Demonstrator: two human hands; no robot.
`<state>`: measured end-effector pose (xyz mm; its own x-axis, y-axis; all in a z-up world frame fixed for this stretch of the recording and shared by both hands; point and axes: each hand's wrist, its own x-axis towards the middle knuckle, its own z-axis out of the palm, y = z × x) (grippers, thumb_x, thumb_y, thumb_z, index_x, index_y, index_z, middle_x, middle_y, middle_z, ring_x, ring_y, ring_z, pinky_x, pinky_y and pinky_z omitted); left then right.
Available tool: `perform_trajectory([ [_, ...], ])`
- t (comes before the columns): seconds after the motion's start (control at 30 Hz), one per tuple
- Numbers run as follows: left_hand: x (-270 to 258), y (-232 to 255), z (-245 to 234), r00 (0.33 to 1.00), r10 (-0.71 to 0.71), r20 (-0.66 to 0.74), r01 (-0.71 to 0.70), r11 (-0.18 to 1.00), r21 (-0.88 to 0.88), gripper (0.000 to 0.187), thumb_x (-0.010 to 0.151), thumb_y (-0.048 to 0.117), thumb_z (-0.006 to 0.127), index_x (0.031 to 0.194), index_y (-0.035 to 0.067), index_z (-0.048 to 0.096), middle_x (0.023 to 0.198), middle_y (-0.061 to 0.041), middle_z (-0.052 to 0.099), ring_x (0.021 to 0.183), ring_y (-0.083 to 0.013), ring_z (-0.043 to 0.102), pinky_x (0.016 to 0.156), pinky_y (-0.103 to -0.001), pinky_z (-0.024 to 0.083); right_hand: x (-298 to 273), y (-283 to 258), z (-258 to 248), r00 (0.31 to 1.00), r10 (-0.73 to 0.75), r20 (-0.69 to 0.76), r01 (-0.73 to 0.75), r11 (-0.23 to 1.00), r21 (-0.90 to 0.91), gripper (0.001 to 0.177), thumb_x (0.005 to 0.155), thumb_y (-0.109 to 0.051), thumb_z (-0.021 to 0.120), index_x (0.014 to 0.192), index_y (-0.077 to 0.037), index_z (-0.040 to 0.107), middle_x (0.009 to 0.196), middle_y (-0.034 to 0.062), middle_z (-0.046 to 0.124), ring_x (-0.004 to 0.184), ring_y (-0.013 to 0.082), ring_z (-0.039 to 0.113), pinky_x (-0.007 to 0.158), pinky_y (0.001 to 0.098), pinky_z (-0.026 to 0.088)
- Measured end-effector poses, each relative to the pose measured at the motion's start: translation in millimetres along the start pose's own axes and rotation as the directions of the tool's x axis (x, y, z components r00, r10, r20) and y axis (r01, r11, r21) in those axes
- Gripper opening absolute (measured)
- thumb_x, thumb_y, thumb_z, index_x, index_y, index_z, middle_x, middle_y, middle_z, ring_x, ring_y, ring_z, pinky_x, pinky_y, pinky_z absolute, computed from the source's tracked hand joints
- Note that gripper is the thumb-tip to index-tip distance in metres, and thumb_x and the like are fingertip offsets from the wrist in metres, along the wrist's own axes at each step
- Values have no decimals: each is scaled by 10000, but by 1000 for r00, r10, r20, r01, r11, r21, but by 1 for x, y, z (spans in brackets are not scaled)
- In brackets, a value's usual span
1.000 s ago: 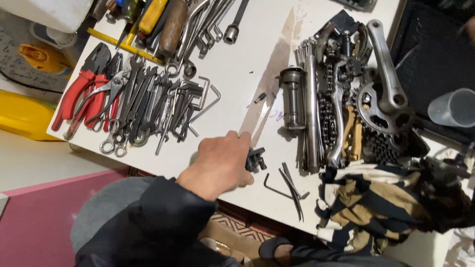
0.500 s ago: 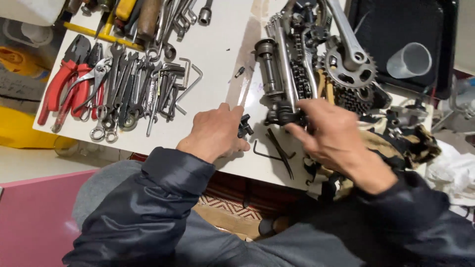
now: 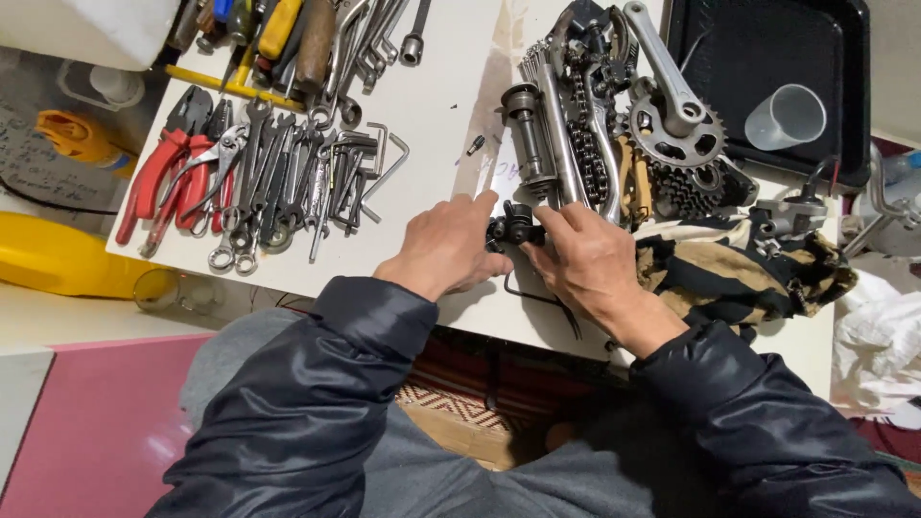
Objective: The person uses an Allen key to tighten a screw on a black bicycle component held in their left hand. They rotate the component to access different sides and continue tightening the screw throughout the clip.
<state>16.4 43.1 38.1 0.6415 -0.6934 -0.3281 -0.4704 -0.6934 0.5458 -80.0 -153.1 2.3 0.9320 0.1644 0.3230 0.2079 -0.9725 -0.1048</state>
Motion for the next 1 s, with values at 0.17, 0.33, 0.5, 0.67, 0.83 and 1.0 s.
perform_trajectory([
  [0.17,11,5,8,991,78,-109,-80,997,-20,886,804,382,850,1491,9,433,1124,-264,636,1070,-459,656,891,-624,515,-2,9,-20,1000,-16,21,14,994,109,439,845,-269,819,1227,-98,686,958,126,667,881,280,714,771,370,599],
  [0.33,17,9,15,994,73,-77,-69,996,59,863,791,376,858,1456,4,455,1093,-253,645,1044,-453,666,878,-612,521,-38,57,-43,996,83,-33,-77,986,145,316,877,-184,808,1174,-118,722,1012,72,663,972,300,702,820,375,563],
  [0.5,23,9,12,999,-25,-40,32,983,180,793,765,423,871,1334,-11,530,1015,-234,670,958,-430,702,790,-597,552,-66,62,-43,992,-43,-117,27,991,-135,179,801,-293,840,951,-234,760,995,-25,664,969,212,625,867,344,465],
  [0.67,24,4,21,998,-70,-2,68,971,231,591,801,393,825,1171,-31,645,875,-186,691,829,-382,736,665,-571,588,-67,53,-27,992,-108,-61,84,949,-305,214,701,-288,861,867,-244,734,819,-17,635,877,210,595,932,409,452],
  [0.83,16,2,17,998,-54,-15,56,977,207,524,815,319,813,1146,-60,668,865,-223,697,833,-413,736,661,-605,588,-67,65,-10,999,-40,-26,27,931,-364,242,704,-340,853,902,-261,737,734,-4,603,836,215,583,925,410,443],
  [1.0,13,-3,18,997,-69,-26,72,981,180,475,817,281,807,1125,-59,686,837,-225,702,802,-397,743,641,-594,595,-63,67,-5,1000,-6,6,8,938,-346,170,720,-322,848,836,-259,741,685,-11,595,790,203,576,881,388,460],
])
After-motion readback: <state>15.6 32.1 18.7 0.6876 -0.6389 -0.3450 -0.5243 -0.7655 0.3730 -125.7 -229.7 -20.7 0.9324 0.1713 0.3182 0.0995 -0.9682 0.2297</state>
